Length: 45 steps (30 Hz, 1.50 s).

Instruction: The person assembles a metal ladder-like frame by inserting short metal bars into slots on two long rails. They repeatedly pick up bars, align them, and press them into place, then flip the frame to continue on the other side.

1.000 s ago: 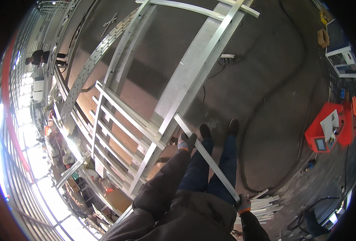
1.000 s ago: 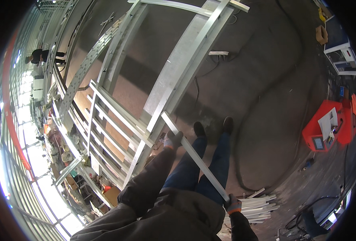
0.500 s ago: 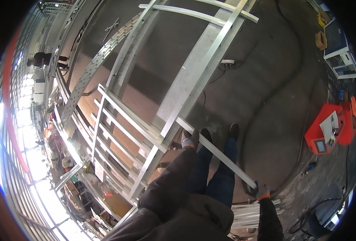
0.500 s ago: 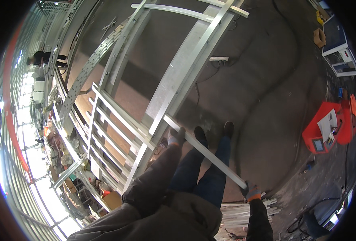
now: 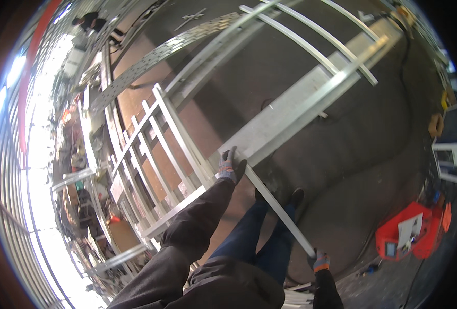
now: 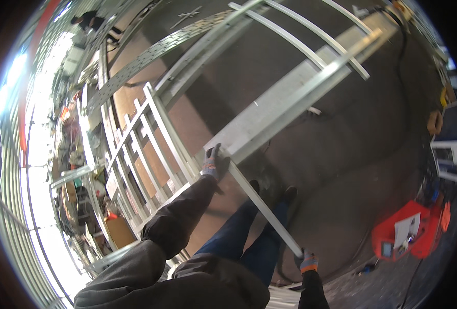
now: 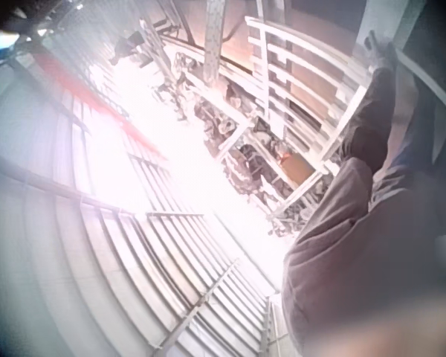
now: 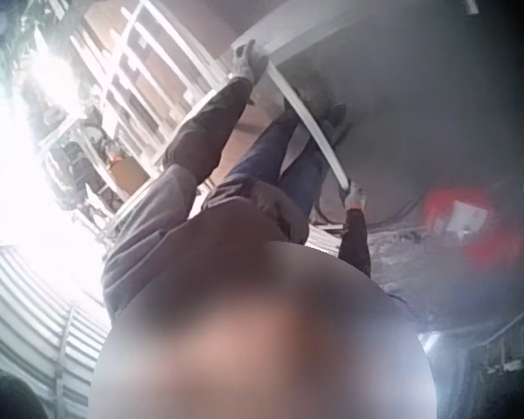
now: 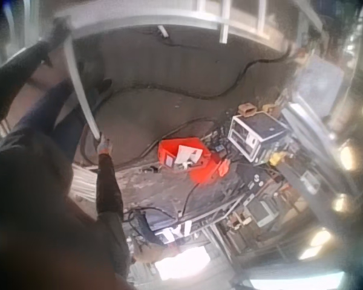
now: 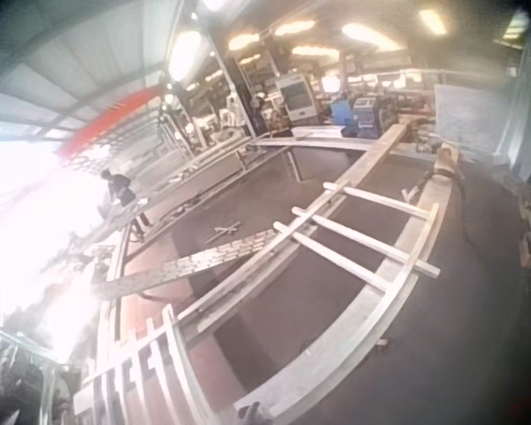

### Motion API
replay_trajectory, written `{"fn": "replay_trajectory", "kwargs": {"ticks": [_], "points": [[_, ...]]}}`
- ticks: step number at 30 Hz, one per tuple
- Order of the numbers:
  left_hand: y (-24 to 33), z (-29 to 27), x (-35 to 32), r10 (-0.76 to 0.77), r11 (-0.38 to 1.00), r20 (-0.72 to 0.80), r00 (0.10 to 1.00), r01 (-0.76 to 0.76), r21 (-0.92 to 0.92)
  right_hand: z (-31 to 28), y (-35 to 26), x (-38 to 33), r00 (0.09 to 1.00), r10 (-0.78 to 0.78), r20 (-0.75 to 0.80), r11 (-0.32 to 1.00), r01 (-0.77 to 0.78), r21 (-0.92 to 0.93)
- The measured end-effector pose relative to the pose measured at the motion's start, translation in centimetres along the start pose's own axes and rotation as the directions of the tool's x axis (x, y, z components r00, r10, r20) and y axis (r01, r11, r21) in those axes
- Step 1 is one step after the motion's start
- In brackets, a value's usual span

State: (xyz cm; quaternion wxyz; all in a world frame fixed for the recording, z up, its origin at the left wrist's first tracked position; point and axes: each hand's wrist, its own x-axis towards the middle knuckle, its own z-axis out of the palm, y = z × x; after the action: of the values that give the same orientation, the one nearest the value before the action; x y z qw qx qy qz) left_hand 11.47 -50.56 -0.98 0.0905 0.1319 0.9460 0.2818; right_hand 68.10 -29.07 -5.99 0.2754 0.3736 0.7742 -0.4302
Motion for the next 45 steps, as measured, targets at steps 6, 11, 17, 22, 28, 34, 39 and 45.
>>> {"fn": "replay_trajectory", "kwargs": {"ticks": [6,11,17,22,28,34,39,45], "points": [[1.7,-0.9,-0.2,-0.091,0.992,0.019,0.996,0.088,0.091,-0.1,-9.8,3.4,0.978,-0.208,-0.029,0.973,0.204,-0.107],[2.9,-1.8,0.2,-0.254,0.962,0.124,0.959,0.237,0.136,1.9,-24.1,10.3,0.961,-0.269,-0.063,0.944,0.251,-0.214],[3.7,-2.4,0.2,-0.273,0.956,0.115,0.955,0.256,0.143,0.9,-27.4,12.6,0.978,-0.196,0.068,0.944,0.207,-0.257],[3.5,-2.8,-0.7,-0.229,0.973,0.137,0.964,0.223,0.059,1.3,-32.0,15.3,0.97,-0.245,0.003,0.955,0.242,-0.174],[2.7,-2.9,-0.5,-0.242,0.968,0.195,0.951,0.251,-0.023,-5.8,-46.1,20.3,0.851,-0.269,0.45,0.511,0.522,-0.683],[3.3,-4.0,-0.5,-0.257,0.965,0.332,0.908,0.261,0.033,-3.5,-59.7,29.9,0.733,-0.677,0.066,0.735,0.67,0.103],[4.4,-4.7,-1.1,-0.273,0.961,0.388,0.88,0.231,0.151,3.4,-63.2,37.8,0.894,-0.403,0.196,0.909,0.415,-0.024],[4.3,-4.1,-1.6,-0.271,0.961,0.32,0.908,0.234,0.147,3.6,-63.8,36.2,0.942,-0.281,0.184,0.931,0.221,0.29]]}}
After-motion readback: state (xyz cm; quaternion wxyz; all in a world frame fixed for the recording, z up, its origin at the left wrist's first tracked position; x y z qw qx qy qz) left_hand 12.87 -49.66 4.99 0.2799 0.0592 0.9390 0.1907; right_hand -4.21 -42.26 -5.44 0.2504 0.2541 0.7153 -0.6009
